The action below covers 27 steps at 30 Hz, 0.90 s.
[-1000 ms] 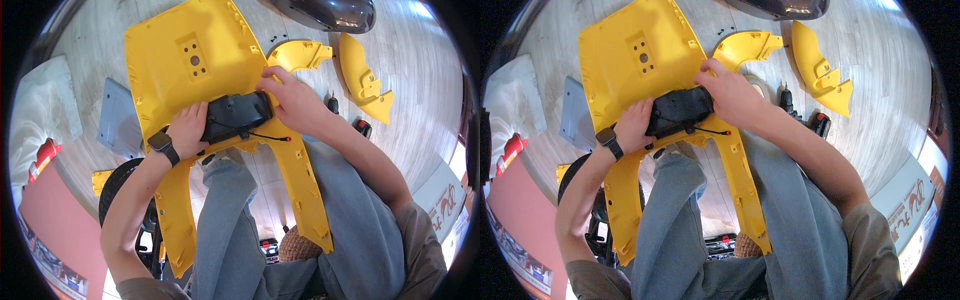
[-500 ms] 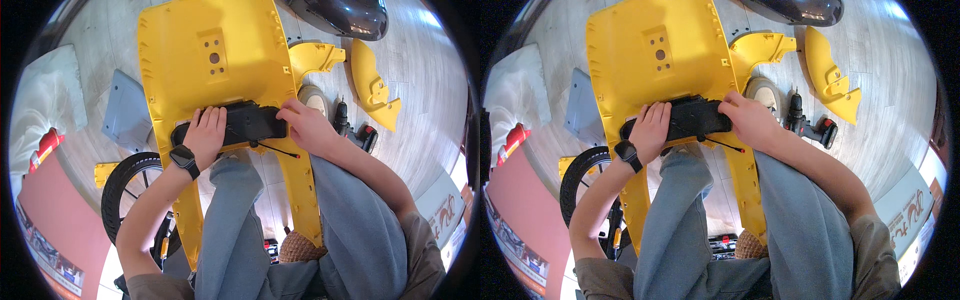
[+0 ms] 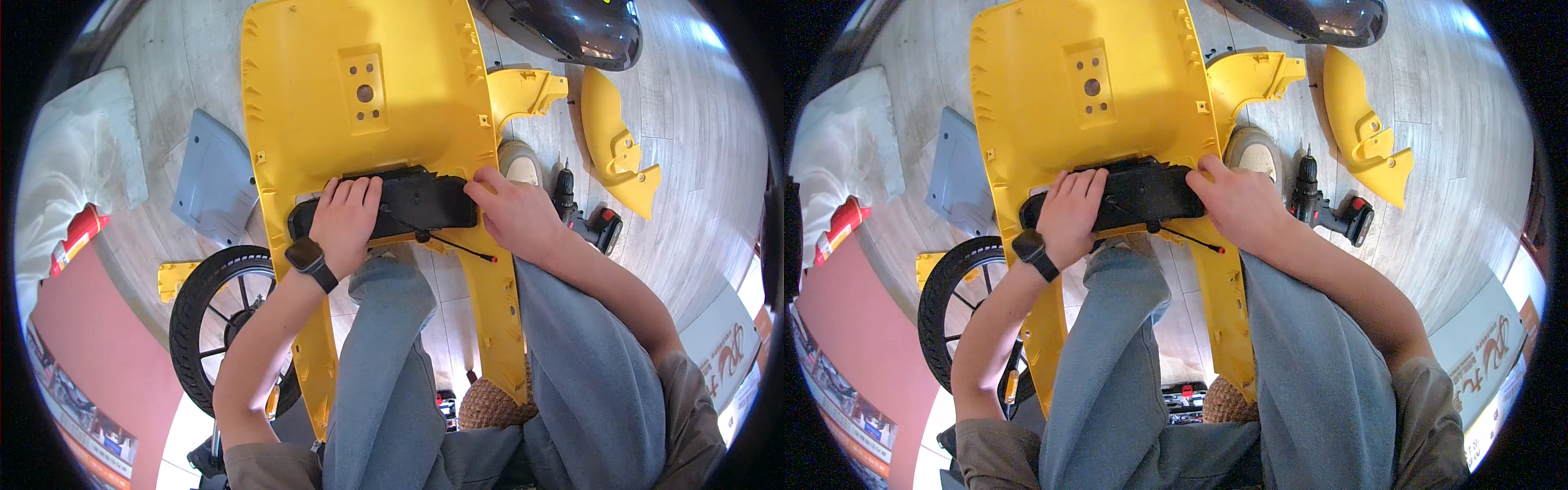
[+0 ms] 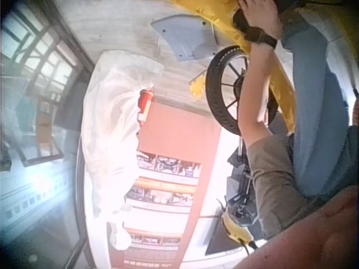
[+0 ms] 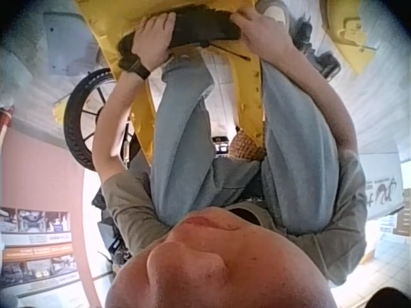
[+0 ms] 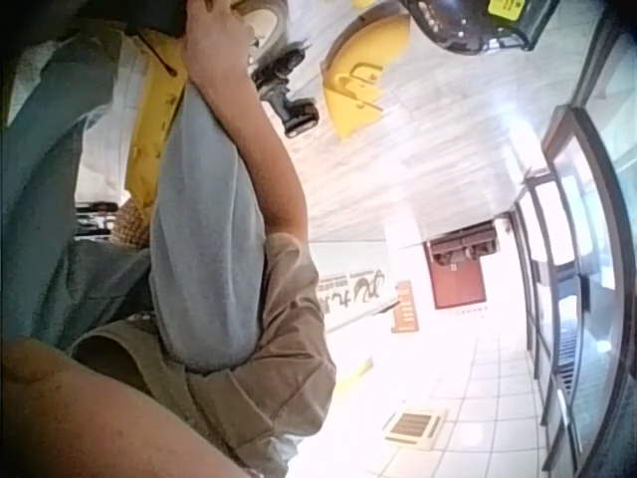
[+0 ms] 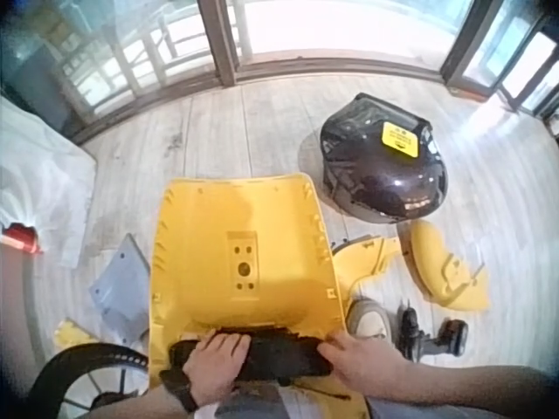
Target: Assemble the plastic body panels and internal components of an electric scooter.
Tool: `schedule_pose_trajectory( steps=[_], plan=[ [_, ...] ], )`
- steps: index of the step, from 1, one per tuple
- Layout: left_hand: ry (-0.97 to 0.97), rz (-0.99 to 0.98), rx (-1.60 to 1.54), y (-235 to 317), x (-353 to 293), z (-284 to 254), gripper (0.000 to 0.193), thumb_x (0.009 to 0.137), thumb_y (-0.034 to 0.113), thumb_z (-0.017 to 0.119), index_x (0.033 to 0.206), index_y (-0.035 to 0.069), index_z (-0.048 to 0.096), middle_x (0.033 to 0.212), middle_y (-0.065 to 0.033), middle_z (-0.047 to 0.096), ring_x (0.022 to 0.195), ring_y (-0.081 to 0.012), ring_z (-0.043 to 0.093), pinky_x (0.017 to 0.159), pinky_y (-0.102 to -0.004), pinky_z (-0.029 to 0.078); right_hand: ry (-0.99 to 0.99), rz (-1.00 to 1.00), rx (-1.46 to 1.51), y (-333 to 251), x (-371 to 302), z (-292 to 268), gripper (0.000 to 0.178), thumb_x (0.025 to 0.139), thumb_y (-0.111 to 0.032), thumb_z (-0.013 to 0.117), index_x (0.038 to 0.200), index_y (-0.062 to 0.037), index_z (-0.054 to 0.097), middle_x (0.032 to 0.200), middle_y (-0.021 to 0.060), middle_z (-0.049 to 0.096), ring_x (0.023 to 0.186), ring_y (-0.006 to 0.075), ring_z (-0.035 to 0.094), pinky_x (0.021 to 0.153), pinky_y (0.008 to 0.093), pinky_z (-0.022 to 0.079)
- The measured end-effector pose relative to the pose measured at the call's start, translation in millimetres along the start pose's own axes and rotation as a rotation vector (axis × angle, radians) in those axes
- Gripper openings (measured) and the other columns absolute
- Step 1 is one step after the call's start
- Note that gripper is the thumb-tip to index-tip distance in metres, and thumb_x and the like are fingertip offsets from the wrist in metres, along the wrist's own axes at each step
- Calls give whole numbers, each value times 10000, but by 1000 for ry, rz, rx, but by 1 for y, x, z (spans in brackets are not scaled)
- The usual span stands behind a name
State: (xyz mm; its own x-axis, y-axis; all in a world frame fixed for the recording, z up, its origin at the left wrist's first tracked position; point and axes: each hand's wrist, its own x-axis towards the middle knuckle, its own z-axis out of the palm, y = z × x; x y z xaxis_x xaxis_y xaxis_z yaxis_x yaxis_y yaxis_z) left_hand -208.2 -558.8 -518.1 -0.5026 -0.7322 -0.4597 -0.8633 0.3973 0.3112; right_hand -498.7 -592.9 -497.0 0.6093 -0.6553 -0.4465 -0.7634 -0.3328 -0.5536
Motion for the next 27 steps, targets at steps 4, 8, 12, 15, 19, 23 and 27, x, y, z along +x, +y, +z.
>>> schedule_pose_trajectory(
  steps=[4, 8, 12, 15, 19, 23, 27],
  plan=[
    [-17, 31, -199, -10, 7, -25, 828, 593, 29, 781, 1371, 40, 497, 1284, -153, 579, 1221, -345, 538, 1113, -444, 391, -16, 39, -168, -14, 4, -19, 344, 791, -94, 694, 1121, -96, 598, 1045, 96, 599, 837, 284, 693, 663, 415, 571],
    [28, 158, -237, -18, 17, -64, 743, 646, 66, 769, 1349, 65, 530, 1279, -139, 592, 1264, -335, 528, 1148, -482, 359, 312, -96, -42, -22, 15, -46, 310, 801, -154, 726, 1080, -91, 608, 995, 113, 613, 894, 278, 681, 693, 413, 572],
    [110, 319, -21, -21, 20, -105, 570, 751, 84, 686, 1312, 148, 606, 1324, -116, 572, 1368, -323, 471, 1196, -551, 296, 344, -172, 101, -24, 27, -55, 290, 828, -191, 730, 1065, -77, 609, 1015, 125, 631, 930, 321, 660, 754, 432, 567],
    [231, 345, 22, -17, 20, -130, 495, 789, 65, 616, 1256, 224, 662, 1333, -106, 552, 1383, -339, 454, 1190, -562, 312, 131, -65, 318, -25, 36, -61, 306, 878, -232, 718, 1097, -54, 599, 1085, 139, 657, 992, 351, 652, 817, 425, 557],
    [367, 421, 72, -13, 29, -140, 440, 800, 124, 596, 1201, 267, 710, 1320, -94, 544, 1383, -341, 456, 1182, -558, 333, -152, 220, 975, -11, 47, -62, 521, 888, -291, 757, 1311, -56, 561, 1215, 120, 671, 1128, 265, 639, 945, 358, 511],
    [463, 425, 186, -13, 39, -144, 460, 810, 111, 594, 1205, 311, 720, 1394, -84, 545, 1411, -322, 444, 1179, -533, 334, -222, 147, 1285, -4, 49, -68, 713, 882, -298, 787, 1487, -102, 466, 1274, 79, 660, 1168, 194, 615, 1038, 329, 461],
    [766, 92, 73, -38, 47, -137, 465, 905, 205, 656, 1366, 218, 602, 1348, -101, 606, 1317, -313, 534, 1143, -485, 381, -216, 303, 1512, -14, 46, -70, 626, 908, -283, 769, 1446, -108, 501, 1251, 58, 669, 1103, 178, 649, 941, 304, 527]
  ],
)
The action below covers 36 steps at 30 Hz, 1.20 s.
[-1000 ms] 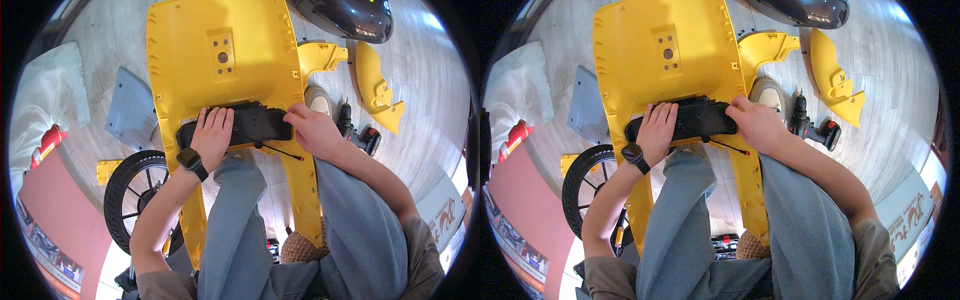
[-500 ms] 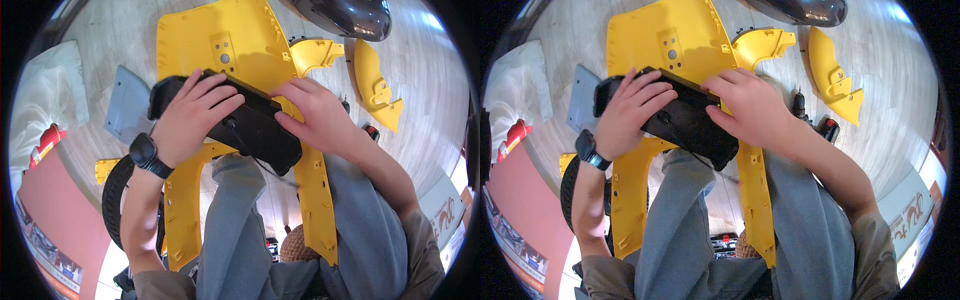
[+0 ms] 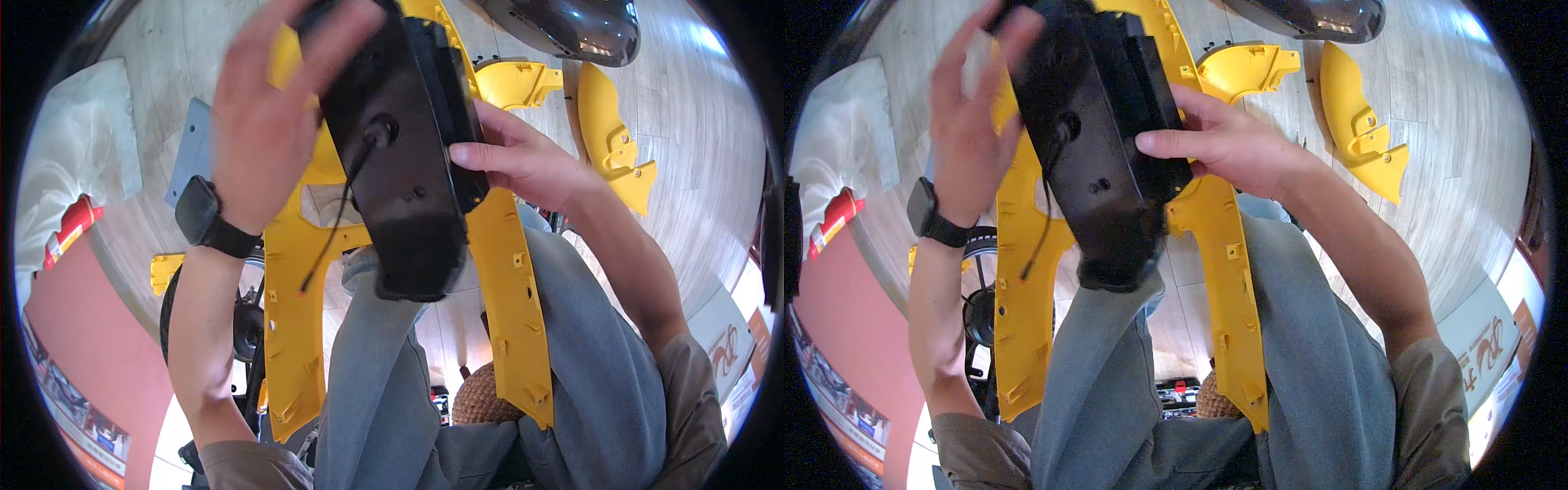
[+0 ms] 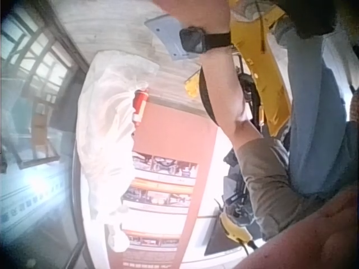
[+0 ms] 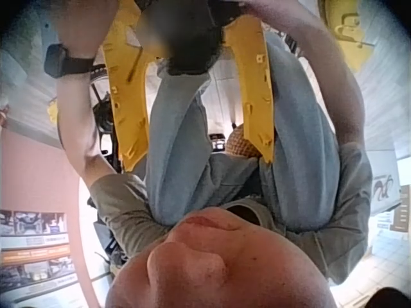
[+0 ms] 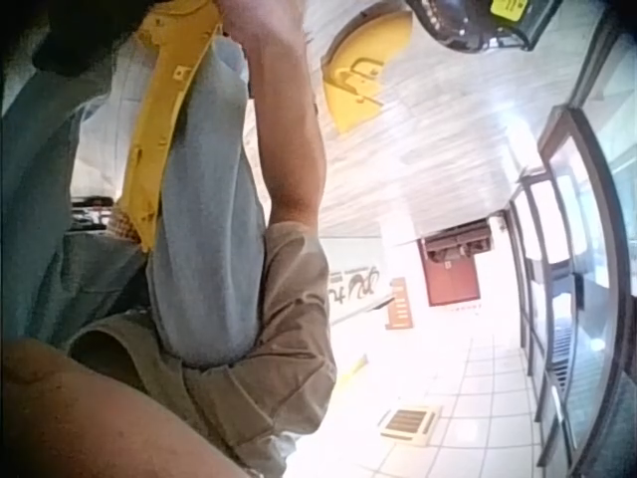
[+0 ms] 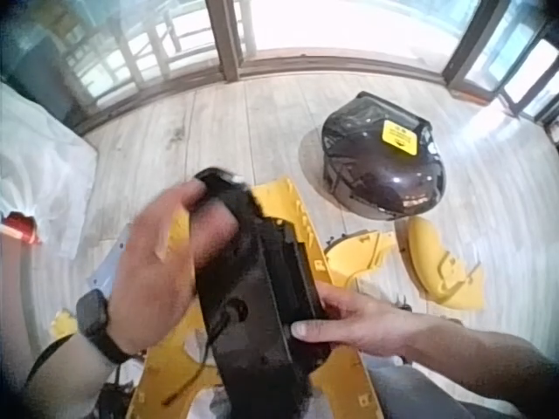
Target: Assemble the plastic body panels and internal components of an electric scooter.
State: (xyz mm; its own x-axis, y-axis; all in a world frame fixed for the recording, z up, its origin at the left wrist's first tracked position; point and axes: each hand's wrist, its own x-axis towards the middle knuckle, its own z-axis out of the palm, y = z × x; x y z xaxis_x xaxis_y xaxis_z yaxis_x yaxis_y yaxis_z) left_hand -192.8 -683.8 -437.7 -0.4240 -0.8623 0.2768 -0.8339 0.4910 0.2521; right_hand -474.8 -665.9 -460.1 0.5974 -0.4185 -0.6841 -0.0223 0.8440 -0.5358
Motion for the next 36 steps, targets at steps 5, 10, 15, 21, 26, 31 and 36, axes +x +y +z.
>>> schedule_pose_trajectory(
  steps=[5, 10, 15, 21, 26, 31, 36],
  plan=[
    [-220, -741, -844, 16, 16, -18, 508, 877, 308, 767, 1272, 35, 602, 1253, -142, 653, 1119, -241, 660, 979, -354, 517, 128, -264, -49, 8, 10, 24, 657, 900, -152, 773, 1439, -65, 407, 1218, 83, 668, 1094, 179, 648, 919, 329, 546],
    [-350, -592, -831, 21, 17, -1, 700, 774, 271, 882, 1305, -21, 531, 1136, -90, 669, 1046, -177, 643, 941, -328, 507, 233, -566, -237, 23, 16, 54, 772, 869, -42, 772, 1447, -9, 261, 1237, 122, 613, 1159, 179, 595, 943, 344, 533],
    [-444, -388, -585, -5, 10, 0, 774, 656, 214, 879, 1313, 23, 516, 1125, -120, 676, 1021, -191, 660, 940, -333, 519, 77, -328, -627, -10, 5, 31, 479, 912, -223, 743, 1277, -6, 520, 1082, 101, 658, 1023, 165, 640, 842, 308, 539],
    [-726, -262, -475, 10, -6, 31, 838, 591, 264, 858, 1325, 39, 520, 1094, -206, 679, 1009, -365, 674, 916, -419, 536, -132, 87, -789, -38, -29, -26, 367, 958, -356, 662, 830, -13, 682, 672, 8, 610, 684, 95, 600, 621, 270, 458],
    [-1016, -151, -336, 36, -14, 54, 743, 589, 259, 832, 1252, 68, 557, 1033, -192, 695, 994, -402, 660, 852, -467, 543, 302, -130, -1003, -16, -13, -28, 394, 894, -364, 695, 737, -17, 593, 628, 55, 546, 590, 140, 521, 562, 321, 439],
    [-992, -76, -281, 35, -36, 79, 692, 598, 270, 843, 1195, 79, 550, 955, -151, 689, 916, -364, 683, 766, -457, 568, 389, -139, -1292, 10, 5, -12, 266, 822, -283, 716, 888, -42, 625, 783, 173, 674, 797, 377, 677, 701, 454, 536],
    [-1010, -133, -297, 36, -45, 90, 683, 613, 290, 847, 1181, 64, 541, 966, -161, 682, 922, -371, 679, 777, -457, 566, 389, -160, -1344, 27, 12, -17, 226, 803, -199, 699, 926, -39, 596, 859, 183, 678, 834, 391, 674, 725, 489, 538]
  ],
)
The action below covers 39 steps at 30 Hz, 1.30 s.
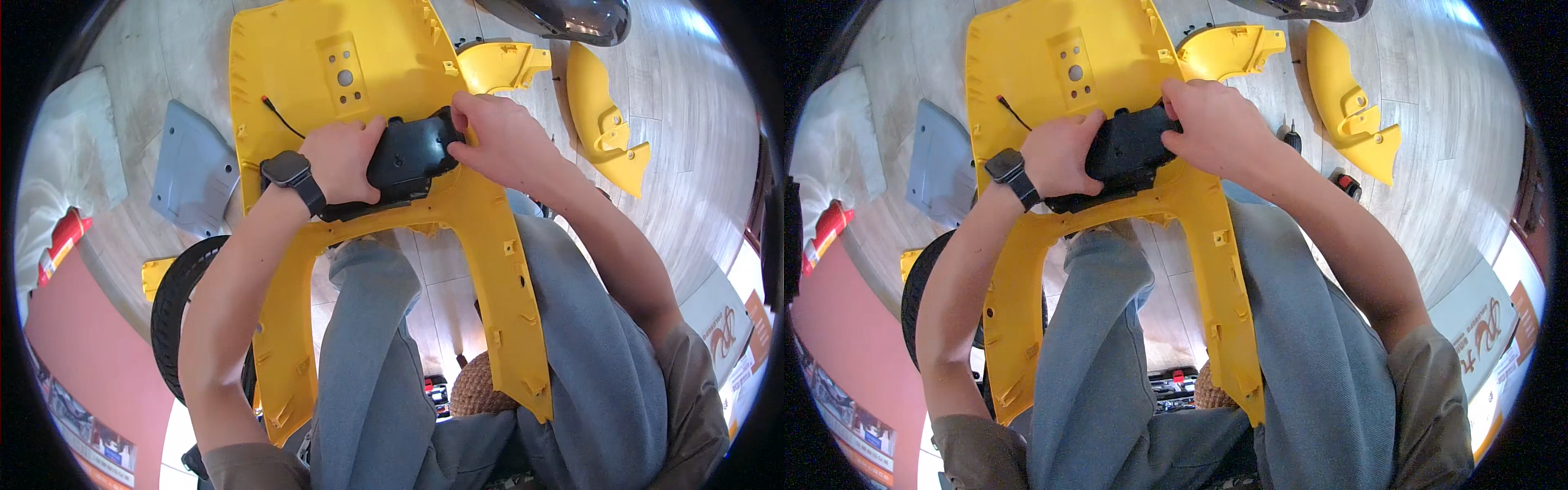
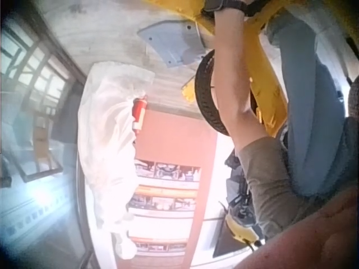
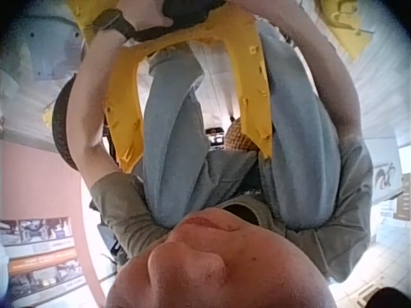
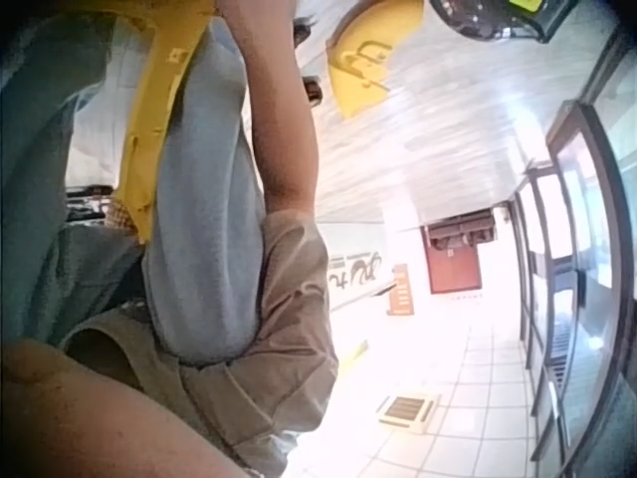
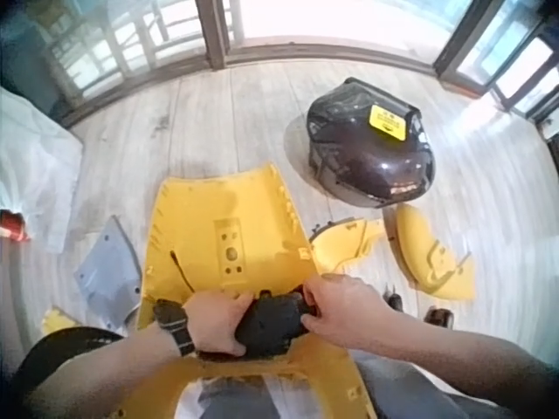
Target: Assemble the plastic body panels and internal components of an electric scooter.
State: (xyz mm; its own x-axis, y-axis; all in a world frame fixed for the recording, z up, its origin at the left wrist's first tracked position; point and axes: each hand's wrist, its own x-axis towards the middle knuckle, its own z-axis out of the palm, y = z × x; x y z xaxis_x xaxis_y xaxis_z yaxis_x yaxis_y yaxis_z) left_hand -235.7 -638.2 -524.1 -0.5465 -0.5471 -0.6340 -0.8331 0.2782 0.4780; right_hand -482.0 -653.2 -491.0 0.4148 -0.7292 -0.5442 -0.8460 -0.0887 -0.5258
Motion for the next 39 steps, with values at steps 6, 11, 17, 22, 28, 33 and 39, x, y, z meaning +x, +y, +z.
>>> schedule_pose_trajectory(
  steps=[6, 11, 17, 22, 28, 33, 39],
  plan=[
    [18, 63, -53, -4, -2, 21, 695, 601, 313, 848, 1171, 68, 533, 966, -175, 672, 931, -397, 661, 804, -480, 548, 4, -61, -18, 7, 2, 4, 162, 777, -72, 654, 917, -30, 584, 874, 191, 675, 869, 407, 666, 743, 505, 530],
    [-3, 27, -16, 3, -3, 23, 716, 605, 315, 850, 1200, 83, 525, 984, -170, 676, 950, -386, 665, 809, -480, 552, 31, -91, -21, 13, 3, 10, 130, 782, -11, 607, 910, -24, 586, 874, 193, 675, 874, 418, 659, 755, 513, 522],
    [-12, 15, 12, 7, -7, 19, 741, 588, 323, 853, 1214, 91, 532, 973, -164, 681, 944, -381, 673, 793, -470, 560, 32, -91, -5, 13, 2, 13, 121, 785, 17, 580, 900, -18, 598, 873, 196, 673, 880, 420, 657, 758, 517, 517],
    [22, -5, 15, 7, -8, 11, 737, 573, 340, 854, 1212, 107, 571, 946, -147, 691, 913, -374, 683, 772, -465, 565, -1, -69, -12, 9, 3, 9, 135, 776, 19, 582, 904, -16, 605, 870, 196, 670, 891, 419, 654, 768, 514, 514],
    [-14, 33, 36, 7, -8, 13, 735, 577, 355, 845, 1218, 110, 580, 939, -145, 696, 907, -372, 685, 763, -466, 564, 6, -73, -20, 10, 2, 9, 120, 783, 11, 577, 897, -12, 604, 875, 199, 670, 907, 412, 651, 785, 516, 511],
    [-47, 16, -34, 8, -12, 24, 739, 583, 361, 844, 1217, 100, 569, 963, -155, 692, 924, -381, 680, 782, -475, 559, 0, -53, -27, 6, 2, 9, 106, 794, -2, 571, 894, -10, 605, 875, 201, 670, 900, 417, 650, 781, 517, 512],
    [79, 31, -43, 7, -16, 36, 754, 590, 358, 845, 1242, 104, 563, 981, -147, 701, 915, -355, 692, 765, -450, 570, 25, -69, -45, 8, 3, 12, 103, 804, -8, 569, 899, -14, 607, 866, 203, 670, 890, 419, 652, 771, 521, 515]
  ],
)
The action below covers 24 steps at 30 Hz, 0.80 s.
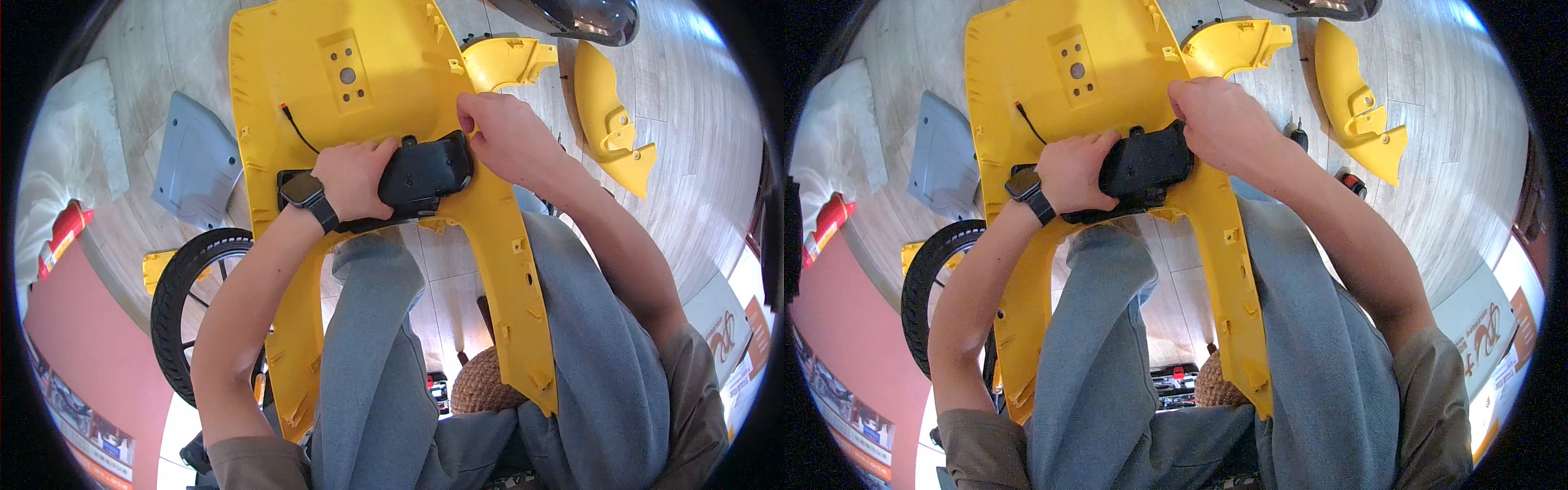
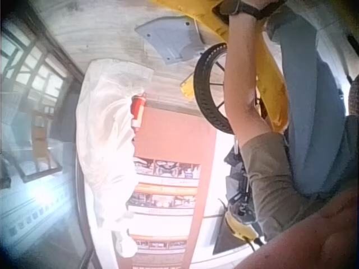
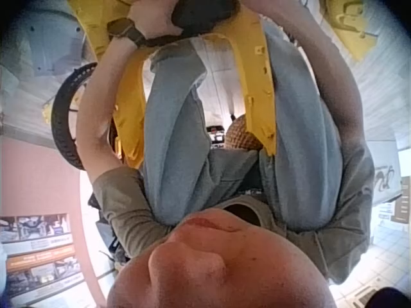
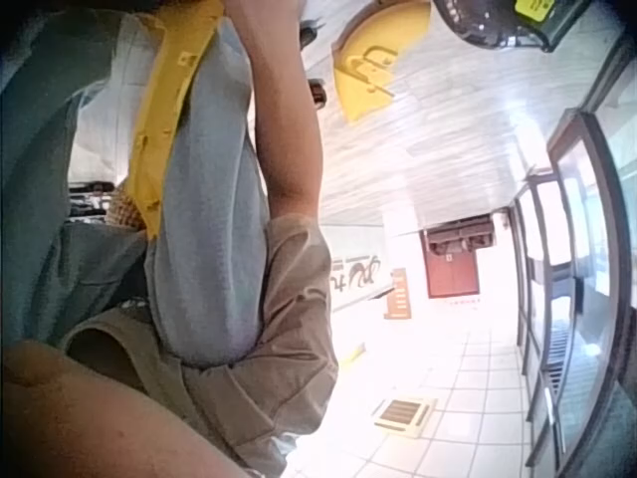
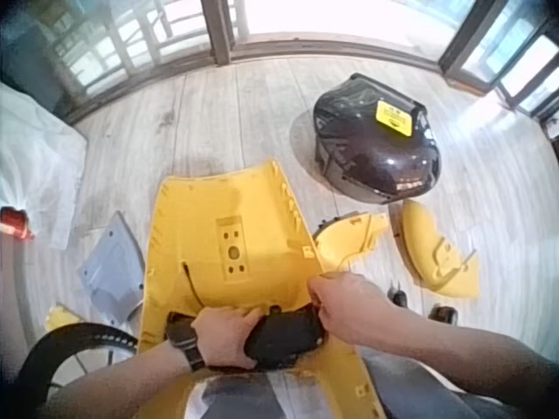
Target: Assemble the plastic body panels and internal components of an electric scooter.
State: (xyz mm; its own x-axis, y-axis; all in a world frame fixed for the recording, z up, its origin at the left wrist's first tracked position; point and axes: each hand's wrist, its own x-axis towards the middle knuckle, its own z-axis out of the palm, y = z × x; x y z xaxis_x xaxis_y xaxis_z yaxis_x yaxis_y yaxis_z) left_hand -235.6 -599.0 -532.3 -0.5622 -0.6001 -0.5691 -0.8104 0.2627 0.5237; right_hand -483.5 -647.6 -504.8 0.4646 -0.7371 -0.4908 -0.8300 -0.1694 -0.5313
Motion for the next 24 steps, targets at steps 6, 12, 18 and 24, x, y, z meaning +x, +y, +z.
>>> schedule_pose_trajectory(
  steps=[6, 12, 18, 24],
  plan=[
    [5, -50, -13, 2, -1, 6, 764, 593, 396, 856, 1242, 124, 560, 995, -145, 691, 945, -360, 682, 792, -457, 553, 13, 10, -9, -2, 1, -1, 101, 814, -12, 563, 905, -17, 608, 860, 206, 669, 882, 420, 654, 763, 517, 517],
    [115, -35, -36, 0, -8, 17, 786, 587, 403, 867, 1259, 133, 562, 1009, -115, 695, 955, -334, 684, 789, -449, 554, 21, 22, 4, -2, 2, 3, 112, 811, 6, 562, 917, -17, 591, 874, 191, 669, 895, 411, 646, 773, 505, 508],
    [111, -96, -7, 6, -10, 14, 823, 580, 388, 873, 1299, 148, 552, 1004, -107, 691, 951, -325, 684, 796, -435, 556, 17, 9, -7, -6, 0, 3, 138, 809, 23, 558, 937, -20, 582, 890, 175, 670, 915, 400, 640, 793, 495, 507],
    [106, -66, -20, 5, -9, 19, 859, 584, 354, 875, 1339, 138, 527, 1061, -113, 668, 1003, -326, 667, 831, -443, 556, 54, -13, -4, 1, -2, 7, 113, 807, 4, 564, 914, -16, 595, 874, 196, 670, 878, 415, 653, 762, 506, 514]
  ],
)
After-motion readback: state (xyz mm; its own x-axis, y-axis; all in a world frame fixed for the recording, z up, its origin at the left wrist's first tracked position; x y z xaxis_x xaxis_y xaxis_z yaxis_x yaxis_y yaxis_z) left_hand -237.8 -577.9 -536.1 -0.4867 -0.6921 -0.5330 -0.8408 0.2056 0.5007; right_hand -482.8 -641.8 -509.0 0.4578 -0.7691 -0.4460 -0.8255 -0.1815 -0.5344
